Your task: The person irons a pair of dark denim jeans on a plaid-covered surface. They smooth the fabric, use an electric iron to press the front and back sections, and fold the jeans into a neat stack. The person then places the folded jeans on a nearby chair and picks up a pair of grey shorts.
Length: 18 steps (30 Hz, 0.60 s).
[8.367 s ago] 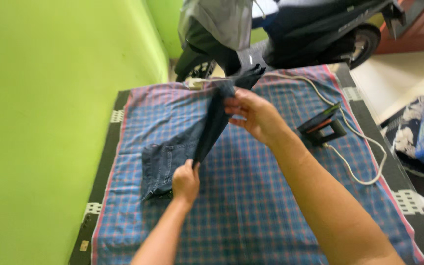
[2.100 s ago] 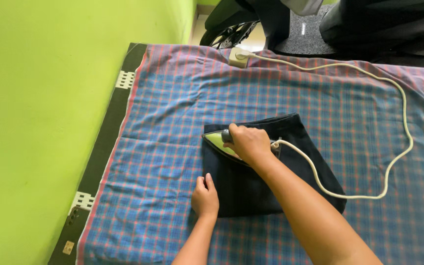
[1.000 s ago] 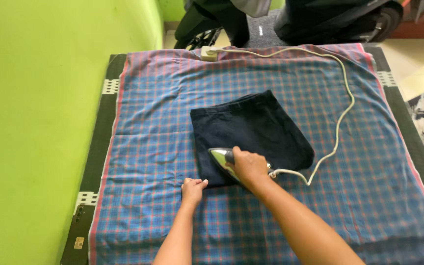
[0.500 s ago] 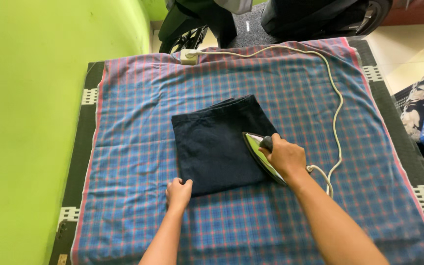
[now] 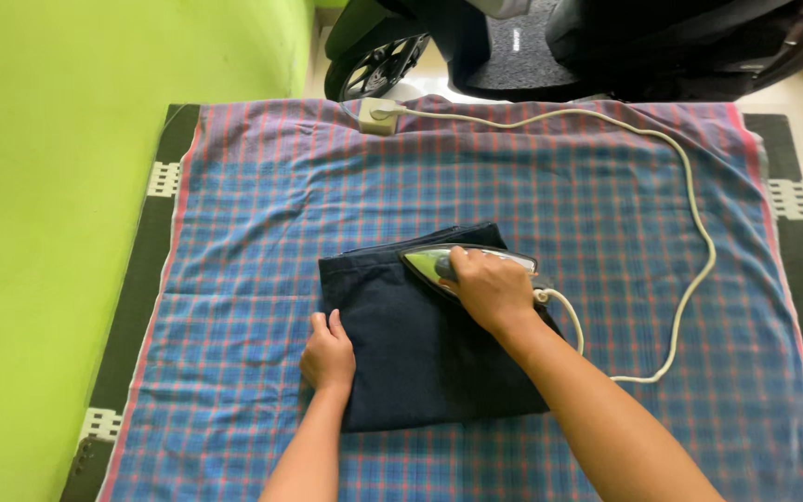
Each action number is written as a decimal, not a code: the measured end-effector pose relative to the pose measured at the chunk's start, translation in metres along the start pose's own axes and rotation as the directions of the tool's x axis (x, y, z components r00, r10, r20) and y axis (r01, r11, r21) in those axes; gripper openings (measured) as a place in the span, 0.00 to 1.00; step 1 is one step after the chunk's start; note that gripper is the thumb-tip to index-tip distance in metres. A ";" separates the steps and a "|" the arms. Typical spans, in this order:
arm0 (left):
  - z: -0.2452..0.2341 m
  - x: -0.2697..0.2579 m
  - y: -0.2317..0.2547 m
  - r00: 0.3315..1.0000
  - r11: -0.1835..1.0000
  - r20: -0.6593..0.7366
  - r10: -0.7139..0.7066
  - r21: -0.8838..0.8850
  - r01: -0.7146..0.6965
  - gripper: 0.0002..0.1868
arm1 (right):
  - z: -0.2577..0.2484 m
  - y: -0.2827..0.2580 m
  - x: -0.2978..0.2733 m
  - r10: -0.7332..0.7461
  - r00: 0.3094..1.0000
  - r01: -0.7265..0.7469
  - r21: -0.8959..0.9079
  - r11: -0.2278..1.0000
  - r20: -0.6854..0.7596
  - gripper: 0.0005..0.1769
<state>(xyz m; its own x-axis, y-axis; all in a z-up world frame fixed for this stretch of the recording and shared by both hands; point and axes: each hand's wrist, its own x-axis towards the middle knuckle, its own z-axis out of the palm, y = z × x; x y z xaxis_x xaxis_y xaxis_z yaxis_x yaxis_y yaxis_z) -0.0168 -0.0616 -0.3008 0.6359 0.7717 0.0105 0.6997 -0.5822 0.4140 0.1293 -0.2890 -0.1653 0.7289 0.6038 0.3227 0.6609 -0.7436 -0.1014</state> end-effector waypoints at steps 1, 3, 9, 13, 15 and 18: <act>0.002 -0.003 -0.005 1.000 1.000 -0.019 0.007 -0.007 -0.007 0.21 | 0.001 -0.004 0.006 -0.017 0.999 0.017 -0.007 1.000 0.040 0.20; 0.009 0.004 -0.011 0.997 0.999 -0.067 0.034 -0.025 -0.035 0.21 | -0.002 -0.010 0.016 -0.175 0.978 0.168 0.069 0.983 0.110 0.20; 0.026 -0.002 -0.021 0.990 0.998 -0.137 0.032 -0.042 -0.038 0.19 | 0.015 -0.044 0.047 -0.217 0.960 0.206 0.082 0.975 0.176 0.20; 0.022 0.001 -0.014 0.995 0.999 -0.100 0.007 -0.033 -0.011 0.19 | 0.012 -0.050 0.061 -0.129 0.930 0.101 0.098 0.990 0.344 0.23; 0.019 0.001 -0.012 0.996 1.000 -0.084 0.007 0.012 -0.006 0.18 | 0.011 -0.053 0.064 -0.101 0.927 0.081 0.071 0.994 0.362 0.24; 0.014 0.005 -0.011 1.000 1.000 -0.027 0.012 0.000 -0.012 0.20 | 0.015 -0.056 0.057 -0.091 0.940 0.066 0.086 0.994 0.329 0.23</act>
<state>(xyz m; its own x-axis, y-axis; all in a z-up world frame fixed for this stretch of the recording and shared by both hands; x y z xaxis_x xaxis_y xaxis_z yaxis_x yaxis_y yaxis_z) -0.0171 -0.0553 -0.3182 0.6349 0.7716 0.0404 0.6924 -0.5914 0.4134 0.1367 -0.2086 -0.1549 0.6841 0.7294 0.0025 0.7202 -0.6749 -0.1606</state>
